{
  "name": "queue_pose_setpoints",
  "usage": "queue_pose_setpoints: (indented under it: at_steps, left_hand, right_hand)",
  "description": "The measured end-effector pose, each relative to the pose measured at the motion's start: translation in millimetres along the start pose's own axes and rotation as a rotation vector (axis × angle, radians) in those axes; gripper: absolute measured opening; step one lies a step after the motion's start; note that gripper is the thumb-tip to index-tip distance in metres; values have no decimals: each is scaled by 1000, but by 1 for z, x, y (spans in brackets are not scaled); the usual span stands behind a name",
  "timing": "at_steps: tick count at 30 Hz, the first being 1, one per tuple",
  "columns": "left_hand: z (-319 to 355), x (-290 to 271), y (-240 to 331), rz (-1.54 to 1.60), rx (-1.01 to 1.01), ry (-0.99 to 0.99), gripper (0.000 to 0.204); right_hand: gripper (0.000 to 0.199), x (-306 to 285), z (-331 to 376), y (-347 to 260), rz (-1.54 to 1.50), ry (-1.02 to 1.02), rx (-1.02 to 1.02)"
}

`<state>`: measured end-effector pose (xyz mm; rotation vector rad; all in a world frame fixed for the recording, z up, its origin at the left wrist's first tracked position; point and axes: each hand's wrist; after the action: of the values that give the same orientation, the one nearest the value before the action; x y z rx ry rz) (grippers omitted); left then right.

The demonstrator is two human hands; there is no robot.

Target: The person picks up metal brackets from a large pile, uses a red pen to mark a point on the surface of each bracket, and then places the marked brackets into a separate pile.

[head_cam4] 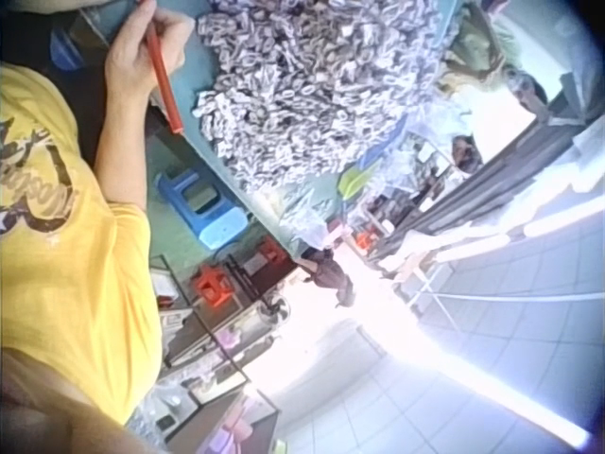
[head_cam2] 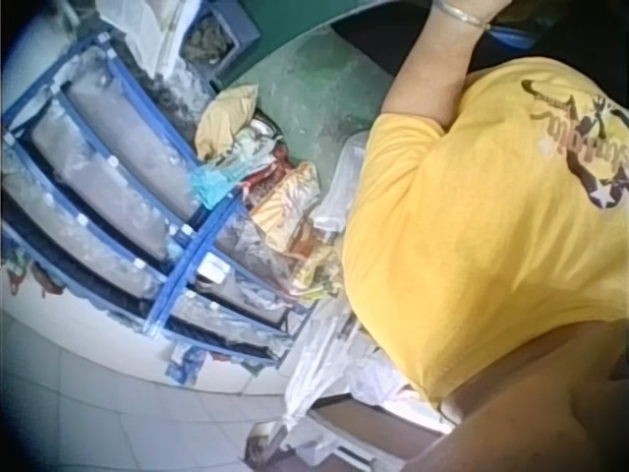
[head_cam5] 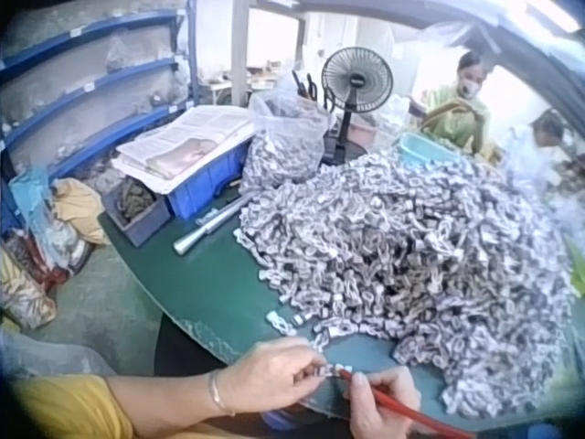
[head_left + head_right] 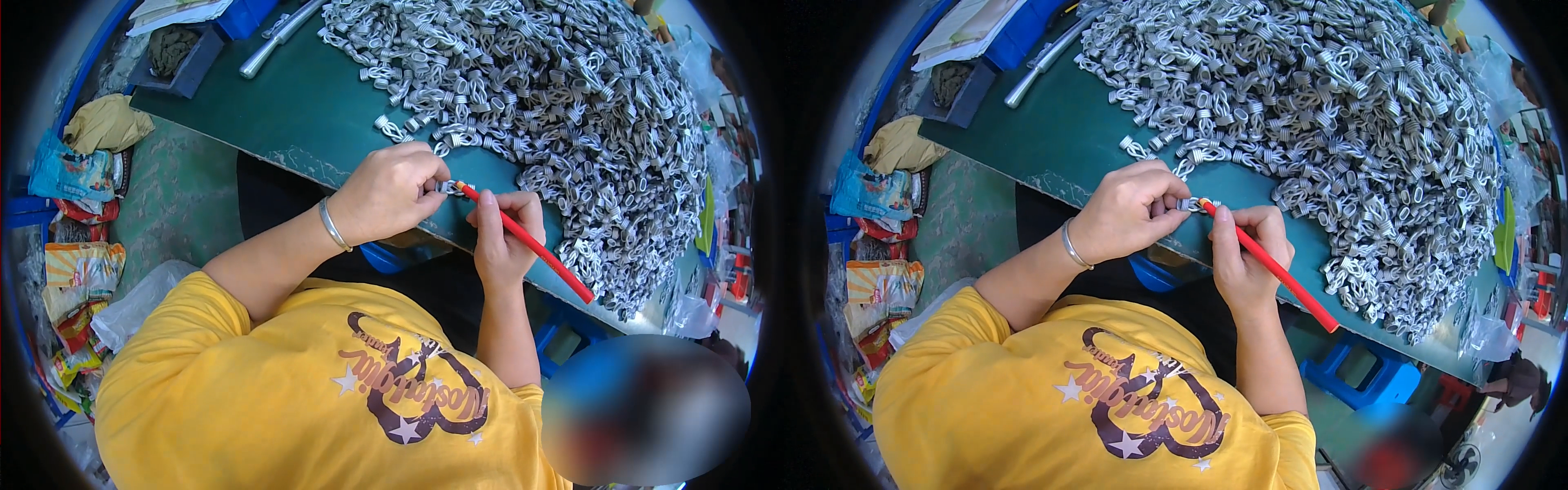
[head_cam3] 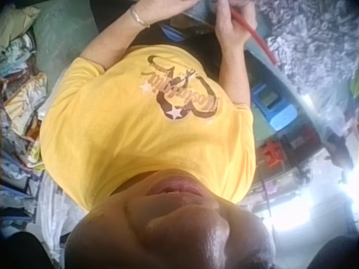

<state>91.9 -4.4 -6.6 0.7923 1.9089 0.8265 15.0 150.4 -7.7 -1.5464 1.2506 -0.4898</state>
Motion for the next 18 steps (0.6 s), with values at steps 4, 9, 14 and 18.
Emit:
queue_pose_setpoints:
  at_steps: [4,9,14,18]
  left_hand:
    - [-1,0,0,0,-3,-4,16]
    - [-1,0,1,26,-6,2,16]
    - [0,0,0,26,0,6,16]
    - [-1,1,1,28,-13,8,16]
  right_hand:
    - [15,-3,1,4,32,-22,-41]
    - [14,-4,2,6,-136,-22,-32]
    - [13,0,-1,1,-152,-98,-116]
    - [13,-3,0,3,-81,-85,-98]
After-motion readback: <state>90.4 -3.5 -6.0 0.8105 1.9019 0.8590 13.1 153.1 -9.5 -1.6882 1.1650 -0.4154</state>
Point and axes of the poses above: each hand's wrist, its own z-axis away from the middle knuckle, its own x-axis out of the palm, y = z × x, and after that the axes turned 2 degrees about z, right-handed
